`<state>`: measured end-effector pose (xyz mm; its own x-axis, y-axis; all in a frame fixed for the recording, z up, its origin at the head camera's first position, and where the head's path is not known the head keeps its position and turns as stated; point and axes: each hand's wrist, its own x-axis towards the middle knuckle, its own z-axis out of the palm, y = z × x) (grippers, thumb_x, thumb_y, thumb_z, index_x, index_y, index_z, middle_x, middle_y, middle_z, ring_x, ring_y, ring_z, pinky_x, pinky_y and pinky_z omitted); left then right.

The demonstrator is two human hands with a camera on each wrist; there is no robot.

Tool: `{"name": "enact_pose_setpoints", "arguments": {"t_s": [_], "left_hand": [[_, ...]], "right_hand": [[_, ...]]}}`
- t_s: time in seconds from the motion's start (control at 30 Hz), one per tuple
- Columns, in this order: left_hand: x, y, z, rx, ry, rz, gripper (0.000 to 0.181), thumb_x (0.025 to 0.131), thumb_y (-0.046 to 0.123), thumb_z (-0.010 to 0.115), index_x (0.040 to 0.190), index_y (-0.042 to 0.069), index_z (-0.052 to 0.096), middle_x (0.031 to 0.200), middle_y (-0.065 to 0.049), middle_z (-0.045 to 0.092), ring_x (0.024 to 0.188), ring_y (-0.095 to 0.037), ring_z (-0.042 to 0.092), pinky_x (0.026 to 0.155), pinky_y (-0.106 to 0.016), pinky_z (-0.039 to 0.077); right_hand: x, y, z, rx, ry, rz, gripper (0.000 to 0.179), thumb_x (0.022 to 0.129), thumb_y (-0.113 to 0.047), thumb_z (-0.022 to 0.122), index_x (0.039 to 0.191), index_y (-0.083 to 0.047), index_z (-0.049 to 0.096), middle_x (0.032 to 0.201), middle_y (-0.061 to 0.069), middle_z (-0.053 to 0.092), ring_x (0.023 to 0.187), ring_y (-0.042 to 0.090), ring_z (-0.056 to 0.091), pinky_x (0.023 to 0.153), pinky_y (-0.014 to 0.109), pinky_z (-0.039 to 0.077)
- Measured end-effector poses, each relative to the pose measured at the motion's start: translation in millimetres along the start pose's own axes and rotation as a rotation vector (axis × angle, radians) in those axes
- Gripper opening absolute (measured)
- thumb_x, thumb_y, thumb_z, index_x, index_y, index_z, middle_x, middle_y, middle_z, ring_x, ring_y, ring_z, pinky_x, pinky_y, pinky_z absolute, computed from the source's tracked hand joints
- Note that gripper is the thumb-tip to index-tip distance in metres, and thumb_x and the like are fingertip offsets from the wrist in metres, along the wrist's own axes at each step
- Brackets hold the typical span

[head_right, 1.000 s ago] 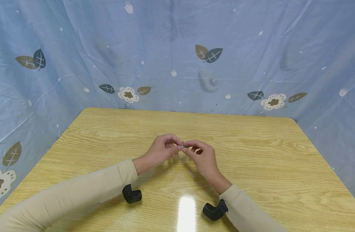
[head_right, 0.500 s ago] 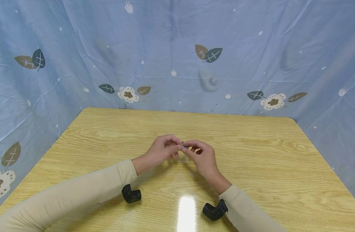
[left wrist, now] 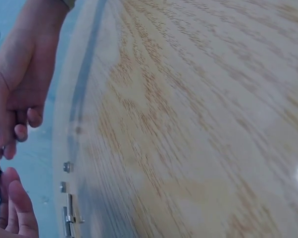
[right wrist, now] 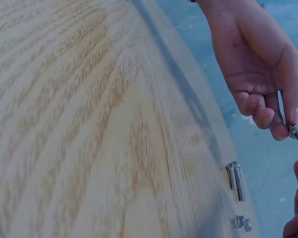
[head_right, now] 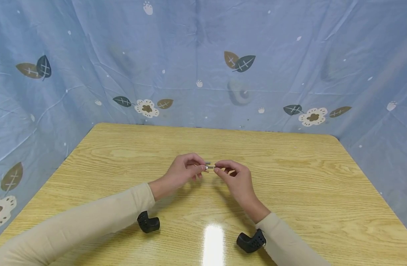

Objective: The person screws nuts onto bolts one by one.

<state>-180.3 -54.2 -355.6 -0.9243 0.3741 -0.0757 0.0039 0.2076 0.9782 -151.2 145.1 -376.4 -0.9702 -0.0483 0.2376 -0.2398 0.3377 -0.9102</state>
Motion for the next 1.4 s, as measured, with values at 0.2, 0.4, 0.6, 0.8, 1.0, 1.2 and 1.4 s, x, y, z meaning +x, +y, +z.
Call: {"name": "enact_pose_setpoints", "arguments": {"t_s": [0.2, 0.4, 0.6, 0.8, 1.0, 1.2, 1.4], "left_hand": [[-1.0, 1.4, 0.7, -0.001, 0.002, 0.001, 0.006, 0.093, 0.018, 0.066, 0.098, 0.014, 0.067, 0.099, -0.012, 0.068, 0.089, -0.040, 0.066, 0.071, -0.040, 0.056], [-0.1, 1.3, -0.3, 0.025, -0.012, 0.001, 0.006, 0.093, 0.018, 0.067, 0.099, 0.017, 0.068, 0.100, -0.009, 0.069, 0.088, -0.038, 0.066, 0.071, -0.041, 0.055], [3.0, -1.3, -2.8, 0.105, -0.030, 0.009, 0.007, 0.090, 0.015, 0.069, 0.097, 0.015, 0.069, 0.096, -0.002, 0.068, 0.084, -0.033, 0.068, 0.069, -0.039, 0.055], [4.7, -0.7, -3.5, 0.261, -0.042, -0.009, 0.003, 0.091, 0.016, 0.068, 0.093, 0.015, 0.070, 0.092, -0.001, 0.066, 0.076, -0.025, 0.065, 0.062, -0.032, 0.052], [6.7, -1.5, -0.4, 0.321, -0.062, -0.044, 0.005, 0.093, 0.015, 0.066, 0.091, 0.011, 0.069, 0.088, -0.003, 0.064, 0.072, -0.024, 0.064, 0.059, -0.027, 0.051], [7.7, -3.3, 0.9, 0.357, -0.052, -0.072, 0.003, 0.090, 0.012, 0.069, 0.089, 0.009, 0.069, 0.086, -0.003, 0.065, 0.070, -0.016, 0.060, 0.059, -0.026, 0.047], [10.7, -7.6, 2.1, 0.440, -0.083, -0.067, 0.003, 0.088, 0.011, 0.071, 0.085, 0.010, 0.069, 0.085, -0.001, 0.067, 0.067, -0.012, 0.060, 0.060, -0.024, 0.049]], "right_hand": [[1.0, -2, 0, -0.010, -0.008, -0.021, 0.017, 0.090, -0.022, 0.070, 0.102, -0.011, 0.075, 0.096, -0.005, 0.070, 0.074, 0.013, 0.057, 0.057, 0.024, 0.046], [2.3, -4, -1, -0.047, -0.010, -0.011, 0.016, 0.090, -0.022, 0.070, 0.101, -0.012, 0.075, 0.095, -0.003, 0.070, 0.074, 0.015, 0.058, 0.057, 0.025, 0.045], [5.3, -4, -2, -0.131, -0.034, 0.035, 0.018, 0.091, -0.024, 0.069, 0.102, -0.011, 0.075, 0.101, 0.006, 0.071, 0.077, 0.014, 0.057, 0.062, 0.025, 0.045], [6.1, -5, -1, -0.245, -0.091, 0.040, 0.010, 0.091, -0.020, 0.069, 0.096, -0.014, 0.075, 0.107, 0.008, 0.069, 0.080, 0.015, 0.054, 0.061, 0.026, 0.043], [8.0, -2, 1, -0.288, -0.132, 0.013, 0.006, 0.090, -0.013, 0.070, 0.093, -0.012, 0.074, 0.104, 0.010, 0.070, 0.079, 0.018, 0.056, 0.058, 0.026, 0.044], [9.3, 2, 4, -0.325, -0.191, 0.028, 0.006, 0.090, -0.011, 0.069, 0.092, -0.011, 0.074, 0.098, 0.009, 0.069, 0.070, 0.016, 0.054, 0.054, 0.026, 0.044], [10.1, 7, 6, -0.334, -0.235, 0.069, 0.007, 0.090, -0.009, 0.068, 0.093, -0.009, 0.074, 0.098, 0.009, 0.068, 0.075, 0.013, 0.059, 0.060, 0.026, 0.047]]}}
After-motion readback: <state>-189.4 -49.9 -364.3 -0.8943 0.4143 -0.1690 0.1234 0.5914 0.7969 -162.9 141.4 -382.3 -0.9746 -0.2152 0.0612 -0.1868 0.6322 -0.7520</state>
